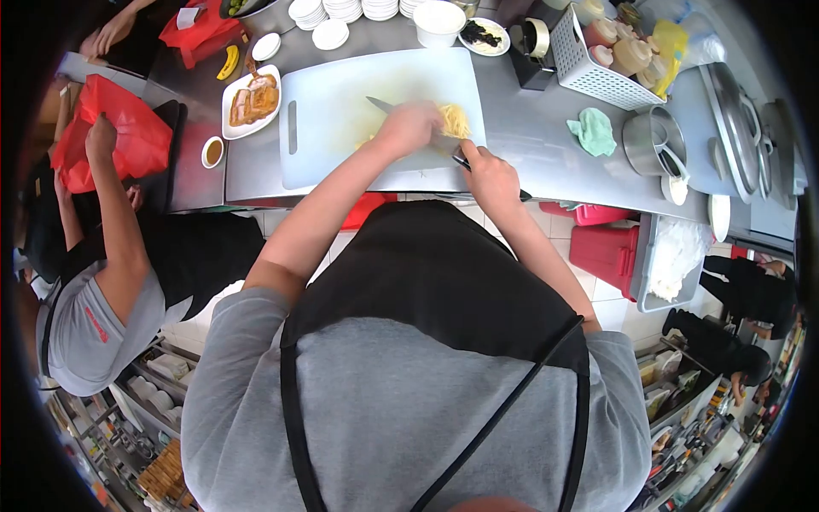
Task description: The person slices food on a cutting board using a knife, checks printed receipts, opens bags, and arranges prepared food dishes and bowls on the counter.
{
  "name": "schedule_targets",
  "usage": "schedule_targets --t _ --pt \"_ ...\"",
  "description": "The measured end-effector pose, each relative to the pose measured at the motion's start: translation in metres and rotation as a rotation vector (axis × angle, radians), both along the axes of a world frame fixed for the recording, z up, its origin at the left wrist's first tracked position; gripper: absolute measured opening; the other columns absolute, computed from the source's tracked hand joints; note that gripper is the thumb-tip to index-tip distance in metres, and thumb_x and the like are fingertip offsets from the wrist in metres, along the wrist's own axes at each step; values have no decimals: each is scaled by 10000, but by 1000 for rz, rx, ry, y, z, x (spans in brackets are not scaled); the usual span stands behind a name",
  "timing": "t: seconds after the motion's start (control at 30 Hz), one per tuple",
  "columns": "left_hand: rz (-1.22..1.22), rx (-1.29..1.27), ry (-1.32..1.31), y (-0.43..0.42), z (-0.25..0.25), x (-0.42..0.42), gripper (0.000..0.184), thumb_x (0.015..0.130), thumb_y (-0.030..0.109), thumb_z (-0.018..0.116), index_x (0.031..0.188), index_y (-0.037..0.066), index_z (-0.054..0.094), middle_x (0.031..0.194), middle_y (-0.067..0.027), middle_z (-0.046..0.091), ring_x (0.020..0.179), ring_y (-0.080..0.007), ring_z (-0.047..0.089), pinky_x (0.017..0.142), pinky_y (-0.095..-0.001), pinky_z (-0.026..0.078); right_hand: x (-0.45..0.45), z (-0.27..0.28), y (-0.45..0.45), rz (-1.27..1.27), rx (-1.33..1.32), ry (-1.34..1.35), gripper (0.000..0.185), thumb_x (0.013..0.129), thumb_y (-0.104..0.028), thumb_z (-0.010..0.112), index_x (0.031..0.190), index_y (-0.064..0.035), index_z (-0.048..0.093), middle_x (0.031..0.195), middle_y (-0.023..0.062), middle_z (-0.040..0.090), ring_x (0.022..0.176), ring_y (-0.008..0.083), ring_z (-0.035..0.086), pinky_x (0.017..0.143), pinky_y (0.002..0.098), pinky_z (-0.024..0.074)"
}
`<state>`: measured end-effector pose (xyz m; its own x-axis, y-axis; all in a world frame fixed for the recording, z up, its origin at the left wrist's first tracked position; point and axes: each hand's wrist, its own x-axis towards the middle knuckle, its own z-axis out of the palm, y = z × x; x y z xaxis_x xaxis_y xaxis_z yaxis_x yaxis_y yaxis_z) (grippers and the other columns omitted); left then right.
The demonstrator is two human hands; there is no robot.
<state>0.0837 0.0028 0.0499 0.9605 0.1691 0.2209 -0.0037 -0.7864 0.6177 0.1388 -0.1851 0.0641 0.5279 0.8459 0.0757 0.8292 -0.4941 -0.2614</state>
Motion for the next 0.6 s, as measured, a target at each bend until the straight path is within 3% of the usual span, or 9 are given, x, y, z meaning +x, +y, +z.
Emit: schedule_targets --t 0.1,0.17,0.4,0.47,0.6 --pt "-35 5 60 -6 12 0 259 620 -82 430 756 20 624 783 -108 599 832 -279 550 741 -362 447 4 0 1 5 12 5 188 737 -52 484 921 -79 454 745 114 556 619 305 603 547 398 497" --pt "-105 46 104 -12 14 1 276 619 -82 432 784 26 626 821 -104 602 840 -283 544 751 -363 444 5 -5 3 28 19 -7 274 724 -131 615 952 -103 464 761 92 574 640 294 592 551 387 480" --pt "98 -21 -45 17 22 -13 296 655 -81 451 856 35 634 866 -97 607 854 -271 545 765 -344 449 -12 8 7 75 84 327 207 788 -187 570 954 -68 536 744 150 600 671 353 573 584 424 460" --pt "206 -5 -89 30 30 -38 253 690 -52 494 882 37 634 898 -91 613 882 -258 554 747 -331 463 -15 1 8 41 -8 509 239 815 -250 502 957 -62 543 824 204 596 740 392 569 652 457 457" --pt "391 -108 16 44 7 -98 231 674 -11 557 889 39 628 907 -94 606 866 -268 542 763 -351 442 -10 -9 6 53 -34 546 251 819 -264 495 979 -76 545 821 215 596 741 396 569 665 466 454"
